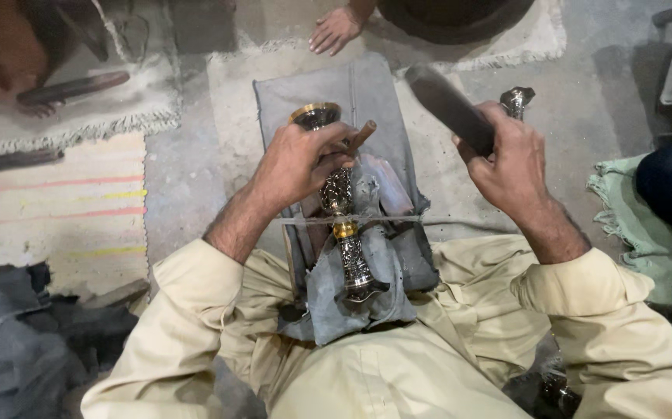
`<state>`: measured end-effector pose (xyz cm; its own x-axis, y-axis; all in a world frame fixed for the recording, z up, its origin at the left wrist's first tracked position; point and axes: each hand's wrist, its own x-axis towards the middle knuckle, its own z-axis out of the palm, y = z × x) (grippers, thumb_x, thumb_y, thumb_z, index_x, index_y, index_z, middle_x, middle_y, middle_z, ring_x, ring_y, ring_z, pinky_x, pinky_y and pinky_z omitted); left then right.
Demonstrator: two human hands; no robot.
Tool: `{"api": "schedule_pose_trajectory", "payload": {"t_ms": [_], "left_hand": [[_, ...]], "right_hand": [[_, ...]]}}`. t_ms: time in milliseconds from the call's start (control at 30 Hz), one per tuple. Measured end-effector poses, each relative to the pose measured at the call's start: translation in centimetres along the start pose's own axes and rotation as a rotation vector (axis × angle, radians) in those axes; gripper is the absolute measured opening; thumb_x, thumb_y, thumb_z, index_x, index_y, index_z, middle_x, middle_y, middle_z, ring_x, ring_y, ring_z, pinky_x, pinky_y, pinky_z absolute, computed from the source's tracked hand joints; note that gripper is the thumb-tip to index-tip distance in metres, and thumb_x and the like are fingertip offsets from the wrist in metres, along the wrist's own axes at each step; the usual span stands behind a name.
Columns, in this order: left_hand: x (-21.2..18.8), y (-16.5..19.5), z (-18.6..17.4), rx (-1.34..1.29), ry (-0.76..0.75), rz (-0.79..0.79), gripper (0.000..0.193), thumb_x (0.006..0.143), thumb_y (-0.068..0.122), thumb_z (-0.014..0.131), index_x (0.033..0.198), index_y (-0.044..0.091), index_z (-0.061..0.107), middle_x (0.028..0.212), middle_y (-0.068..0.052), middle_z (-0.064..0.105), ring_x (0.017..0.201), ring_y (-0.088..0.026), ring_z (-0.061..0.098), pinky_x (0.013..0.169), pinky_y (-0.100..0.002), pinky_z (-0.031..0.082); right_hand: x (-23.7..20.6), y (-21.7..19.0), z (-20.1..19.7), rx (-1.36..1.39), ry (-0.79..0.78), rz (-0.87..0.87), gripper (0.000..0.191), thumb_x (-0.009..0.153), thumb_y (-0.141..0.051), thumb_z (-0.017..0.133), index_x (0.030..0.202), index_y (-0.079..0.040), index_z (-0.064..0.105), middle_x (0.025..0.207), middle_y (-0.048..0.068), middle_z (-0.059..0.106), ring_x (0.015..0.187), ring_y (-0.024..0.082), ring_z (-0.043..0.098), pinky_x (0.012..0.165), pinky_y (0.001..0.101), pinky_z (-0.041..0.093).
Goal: The person sits cross-legged on the floor with an ornate brass vase held on their lap. They hold a small chisel against the vase's decorated surface and strike it with a wooden mallet, engraving patterns into the metal, repositioning the vase and chisel as they work around it.
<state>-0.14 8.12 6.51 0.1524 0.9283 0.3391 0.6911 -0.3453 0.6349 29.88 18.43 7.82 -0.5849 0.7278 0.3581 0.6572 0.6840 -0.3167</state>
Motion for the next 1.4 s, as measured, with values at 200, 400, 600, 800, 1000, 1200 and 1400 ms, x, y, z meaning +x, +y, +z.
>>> {"api": "schedule_pose_trajectory", "payload": {"t_ms": [200,400,600,800,1000,1200,1400], "left_hand": [[-0.3,-0.5,0.4,-0.012,-0.002,0.018,0.034,0.089,0.012,0.082,0.12,0.009,0.067,0.097,-0.008,0.08,0.091,-0.022,0.079,0.078,-0.037,0.061],[0.2,-0.8,0.6,0.03,-0.03,0.03,0.035,0.089,0.014,0.081,0.121,0.011,0.067,0.098,-0.006,0.081,0.091,-0.02,0.08,0.078,-0.036,0.061],[0.0,-1.1,0.7,0.03,-0.022,0.06,0.036,0.089,0.016,0.081,0.122,0.011,0.067,0.097,-0.007,0.081,0.089,-0.022,0.079,0.077,-0.038,0.06],[0.3,-0.7,0.6,0.012,-0.04,0.056,0.036,0.089,0.017,0.082,0.123,0.012,0.068,0.097,-0.007,0.08,0.088,-0.023,0.08,0.077,-0.038,0.06],[-0.2,-0.5,0.3,-0.013,-0.026,0.069,0.036,0.088,0.015,0.082,0.121,0.011,0.068,0.094,-0.008,0.08,0.089,-0.024,0.08,0.076,-0.038,0.06],[-0.3,-0.7,0.5,-0.072,0.011,0.029,0.038,0.089,0.01,0.08,0.124,0.01,0.067,0.097,-0.007,0.08,0.092,-0.02,0.08,0.077,-0.034,0.062],[-0.2,-0.5,0.9,-0.06,0.015,-0.01,0.035,0.09,0.01,0.08,0.123,0.009,0.068,0.1,-0.006,0.081,0.093,-0.018,0.08,0.082,-0.034,0.064]], "right_hand": [[-0.2,0.4,0.2,0.016,-0.001,0.008,0.035,0.086,-0.005,0.074,0.119,-0.005,0.067,0.1,0.017,0.071,0.095,0.037,0.07,0.083,0.0484,0.052],[-0.3,0.5,-0.1,0.013,0.001,0.063,0.031,0.089,-0.006,0.074,0.119,-0.006,0.067,0.101,0.017,0.071,0.096,0.036,0.07,0.085,0.0474,0.051],[-0.4,0.1,-0.5,0.007,-0.02,0.093,0.028,0.091,-0.008,0.074,0.118,-0.007,0.066,0.095,0.016,0.071,0.089,0.035,0.071,0.08,0.0461,0.052],[-0.8,0.1,-0.6,-0.035,0.052,0.006,0.03,0.09,-0.005,0.074,0.119,-0.007,0.065,0.097,0.016,0.07,0.092,0.037,0.07,0.081,0.0462,0.052],[-0.9,0.2,-0.8,-0.107,0.028,-0.047,0.03,0.086,-0.001,0.072,0.116,-0.006,0.068,0.094,0.016,0.07,0.09,0.036,0.069,0.081,0.0471,0.053],[-0.8,0.1,-0.8,-0.089,0.078,-0.045,0.028,0.089,-0.002,0.074,0.116,-0.006,0.068,0.099,0.016,0.071,0.093,0.035,0.071,0.083,0.0454,0.054],[0.2,0.2,-1.3,-0.161,0.017,-0.06,0.03,0.092,-0.003,0.074,0.121,-0.007,0.068,0.099,0.015,0.073,0.087,0.031,0.071,0.08,0.0447,0.055]]}}
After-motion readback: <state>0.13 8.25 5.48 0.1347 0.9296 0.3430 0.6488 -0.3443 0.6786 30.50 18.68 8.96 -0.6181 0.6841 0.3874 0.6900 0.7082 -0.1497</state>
